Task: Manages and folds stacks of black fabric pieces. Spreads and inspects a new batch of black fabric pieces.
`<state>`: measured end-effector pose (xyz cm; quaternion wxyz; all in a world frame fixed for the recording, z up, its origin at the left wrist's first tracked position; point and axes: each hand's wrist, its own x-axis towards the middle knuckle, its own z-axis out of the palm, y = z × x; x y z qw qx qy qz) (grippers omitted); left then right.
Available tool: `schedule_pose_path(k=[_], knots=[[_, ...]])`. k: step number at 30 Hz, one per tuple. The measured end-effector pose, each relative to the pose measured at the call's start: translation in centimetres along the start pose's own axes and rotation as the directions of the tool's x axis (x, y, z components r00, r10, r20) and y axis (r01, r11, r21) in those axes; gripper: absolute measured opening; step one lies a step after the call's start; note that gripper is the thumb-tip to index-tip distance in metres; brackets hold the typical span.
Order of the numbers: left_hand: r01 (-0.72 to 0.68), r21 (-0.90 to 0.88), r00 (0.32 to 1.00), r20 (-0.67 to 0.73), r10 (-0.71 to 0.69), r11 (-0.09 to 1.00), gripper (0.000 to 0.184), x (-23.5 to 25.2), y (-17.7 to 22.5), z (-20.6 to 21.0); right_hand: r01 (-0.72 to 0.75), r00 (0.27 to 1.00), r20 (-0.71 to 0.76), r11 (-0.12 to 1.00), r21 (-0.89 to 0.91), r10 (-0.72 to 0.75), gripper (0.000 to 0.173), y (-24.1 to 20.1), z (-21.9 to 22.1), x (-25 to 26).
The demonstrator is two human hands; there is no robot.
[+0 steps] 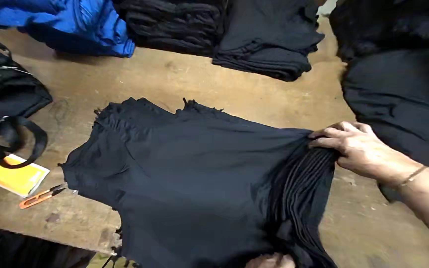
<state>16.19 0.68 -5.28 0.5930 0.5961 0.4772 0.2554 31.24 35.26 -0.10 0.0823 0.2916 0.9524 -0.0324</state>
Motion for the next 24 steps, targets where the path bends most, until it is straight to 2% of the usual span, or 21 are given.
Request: schedule_pose_path(k=[2,3,4,6,8,9,10,11,12,14,16,18,19,22,24], knots=[[-0.038,0.100,0.988,0.152,0.022,0.994,0.080,1.3,0.0,0.6,-0.026,1.000,0.002,0.995,-0.093,0.027,0.048,-0.2,0.4,-1.2],[-0.107,0.124,0.988,0.121,0.091,0.987,0.072,1.1,-0.1,0.5,-0.013,0.999,-0.038,0.998,-0.067,0.010,0.047,-1.1,0.5,-2.1],[-0.168,0.122,0.986,0.005,0.169,0.978,0.058,0.6,-0.3,-0.1,-0.021,0.997,-0.081,1.000,-0.013,0.019,0.045,-2.7,0.7,-2.8],[-0.163,0.163,0.932,-0.299,0.206,0.973,0.037,-0.9,-1.3,-3.3,-0.045,0.985,-0.161,0.990,0.134,0.066,0.043,-7.3,2.2,-4.4],[-0.051,0.303,0.801,-0.557,0.220,0.952,0.027,-2.3,-3.5,-9.0,-0.074,0.988,-0.115,0.966,0.247,0.105,0.044,-11.7,4.5,-5.4],[0.025,0.394,0.719,-0.645,0.258,0.919,0.025,-3.1,-4.6,-12.6,-0.109,0.992,-0.023,0.948,0.299,0.121,0.044,-13.4,5.2,-5.5],[0.122,0.468,0.660,-0.697,0.281,0.875,0.026,-4.1,-5.4,-16.3,-0.151,0.988,0.065,0.940,0.307,0.137,0.049,-14.4,6.0,-5.4],[0.238,0.501,0.636,-0.728,0.256,0.832,0.027,-5.3,-5.9,-19.9,-0.185,0.981,0.108,0.937,0.297,0.159,0.055,-14.5,7.2,-5.2],[0.353,0.497,0.619,-0.759,0.200,0.792,0.029,-6.6,-6.4,-23.2,-0.201,0.979,0.083,0.939,0.279,0.185,0.061,-13.7,8.7,-5.0],[0.530,0.429,0.539,-0.836,0.100,0.731,0.038,-8.6,-8.3,-29.1,-0.227,0.968,-0.050,0.946,0.232,0.245,0.064,-10.5,10.9,-4.5],[0.613,0.325,0.454,-0.891,0.015,0.720,0.056,-10.3,-9.9,-33.6,-0.347,0.928,-0.028,0.889,0.297,0.372,0.046,-7.8,9.3,-3.1],[0.631,0.226,0.408,-0.910,-0.070,0.742,0.067,-11.1,-10.8,-36.0,-0.379,0.899,-0.078,0.856,0.352,0.430,0.026,-6.9,7.0,-0.9],[0.625,0.179,0.386,-0.917,-0.101,0.760,0.071,-11.3,-11.2,-36.7,-0.346,0.905,-0.110,0.861,0.372,0.411,0.022,-7.2,6.0,0.6],[0.581,0.058,0.304,-0.941,-0.151,0.812,0.077,-10.7,-12.1,-38.1,-0.173,0.947,-0.160,0.861,0.478,0.279,0.023,-10.1,4.3,6.6],[0.598,0.037,0.293,-0.940,-0.175,0.801,0.081,-10.4,-12.6,-38.9,-0.086,0.960,-0.181,0.844,0.530,0.212,0.025,-12.9,4.4,11.4]])
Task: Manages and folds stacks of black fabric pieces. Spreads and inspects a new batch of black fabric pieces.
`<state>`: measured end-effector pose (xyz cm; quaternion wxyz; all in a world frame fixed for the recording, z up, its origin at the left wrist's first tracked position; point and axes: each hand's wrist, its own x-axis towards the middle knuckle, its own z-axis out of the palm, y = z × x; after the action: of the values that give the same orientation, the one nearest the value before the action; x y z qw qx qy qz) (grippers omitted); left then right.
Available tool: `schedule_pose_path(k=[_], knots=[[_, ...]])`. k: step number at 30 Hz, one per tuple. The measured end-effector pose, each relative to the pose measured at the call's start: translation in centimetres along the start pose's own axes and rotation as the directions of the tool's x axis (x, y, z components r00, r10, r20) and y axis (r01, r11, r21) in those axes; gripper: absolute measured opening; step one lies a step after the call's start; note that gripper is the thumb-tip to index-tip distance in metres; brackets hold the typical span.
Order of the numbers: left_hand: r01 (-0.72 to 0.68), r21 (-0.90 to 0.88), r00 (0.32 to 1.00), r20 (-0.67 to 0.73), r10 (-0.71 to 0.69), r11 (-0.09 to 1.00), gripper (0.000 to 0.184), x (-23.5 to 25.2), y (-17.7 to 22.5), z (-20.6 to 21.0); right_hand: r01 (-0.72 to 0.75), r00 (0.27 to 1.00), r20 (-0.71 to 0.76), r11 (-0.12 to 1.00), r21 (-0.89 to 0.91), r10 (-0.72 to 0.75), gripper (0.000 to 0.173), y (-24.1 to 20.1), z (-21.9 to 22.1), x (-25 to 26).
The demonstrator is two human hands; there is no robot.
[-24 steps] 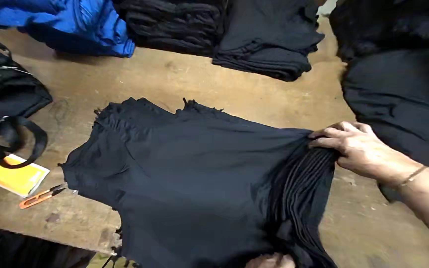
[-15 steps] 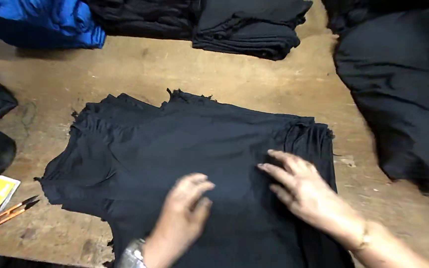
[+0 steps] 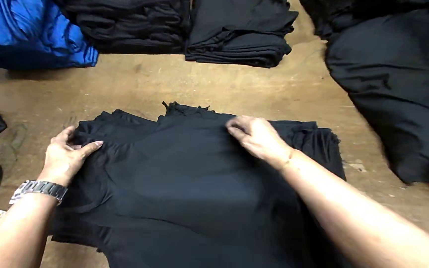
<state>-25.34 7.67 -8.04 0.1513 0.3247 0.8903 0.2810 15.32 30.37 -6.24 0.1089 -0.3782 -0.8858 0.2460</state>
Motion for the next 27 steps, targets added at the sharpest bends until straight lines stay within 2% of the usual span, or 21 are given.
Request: schedule_pose_path(k=[3,5,7,9,12,15,17,19,20,21,23,25,27], knots=[[0.000,0.156,0.998,0.067,-0.010,0.988,0.083,1.7,-0.9,-0.4,0.021,1.000,0.021,1.000,-0.012,-0.021,0.036,-3.8,4.4,5.5],[-0.035,0.290,0.994,0.111,0.002,0.956,0.065,2.1,-0.9,-0.8,-0.003,0.999,0.033,0.997,-0.080,0.005,0.051,-5.7,7.1,7.7],[-0.111,0.402,0.988,0.141,0.058,0.909,0.053,1.9,-0.7,-1.2,0.036,0.997,-0.065,0.982,-0.187,-0.049,0.055,-6.0,9.7,8.7],[-0.248,0.456,0.969,0.135,0.209,0.855,0.050,1.5,-1.1,-1.9,0.103,0.968,-0.200,0.966,-0.237,-0.152,0.047,-5.3,10.8,9.0],[-0.439,0.411,0.889,0.069,0.453,0.799,0.058,1.8,-1.7,-4.0,0.234,0.896,-0.317,0.937,-0.258,-0.312,0.043,-4.5,9.4,9.4],[-0.439,0.419,0.885,0.046,0.464,0.795,0.076,4.1,-1.8,-5.6,0.238,0.843,-0.405,0.921,-0.308,-0.354,0.044,-4.8,7.5,11.2],[-0.415,0.459,0.900,0.079,0.429,0.786,0.078,5.6,-1.7,-5.3,0.141,0.874,-0.397,0.927,-0.346,-0.281,0.046,-4.8,7.9,12.7],[-0.402,0.482,0.912,0.138,0.386,0.778,0.053,6.6,-1.3,-4.1,-0.029,0.964,-0.258,0.944,-0.328,-0.060,0.049,-4.6,9.0,14.0],[-0.362,0.481,0.930,0.133,0.342,0.799,0.038,6.7,-1.0,-3.4,-0.087,0.982,-0.185,0.946,-0.312,0.030,0.051,-4.6,9.2,14.7],[-0.320,0.472,0.946,0.107,0.307,0.821,0.037,6.1,-0.7,-2.7,-0.112,0.986,-0.155,0.943,-0.315,0.065,0.050,-4.7,9.4,15.4],[-0.356,0.447,0.928,0.068,0.366,0.820,0.052,2.9,0.7,-1.4,-0.105,0.990,-0.121,0.942,-0.320,0.070,0.048,-4.5,9.5,15.8],[-0.490,0.372,0.866,0.106,0.489,0.788,0.062,-2.9,3.1,-0.2,-0.050,0.990,-0.141,0.942,-0.332,0.003,0.047,-4.4,9.4,15.4],[-0.627,0.242,0.778,0.237,0.582,0.740,0.072,-9.4,4.7,1.2,0.037,0.974,-0.201,0.953,-0.302,-0.101,0.048,-5.0,9.4,13.6]])
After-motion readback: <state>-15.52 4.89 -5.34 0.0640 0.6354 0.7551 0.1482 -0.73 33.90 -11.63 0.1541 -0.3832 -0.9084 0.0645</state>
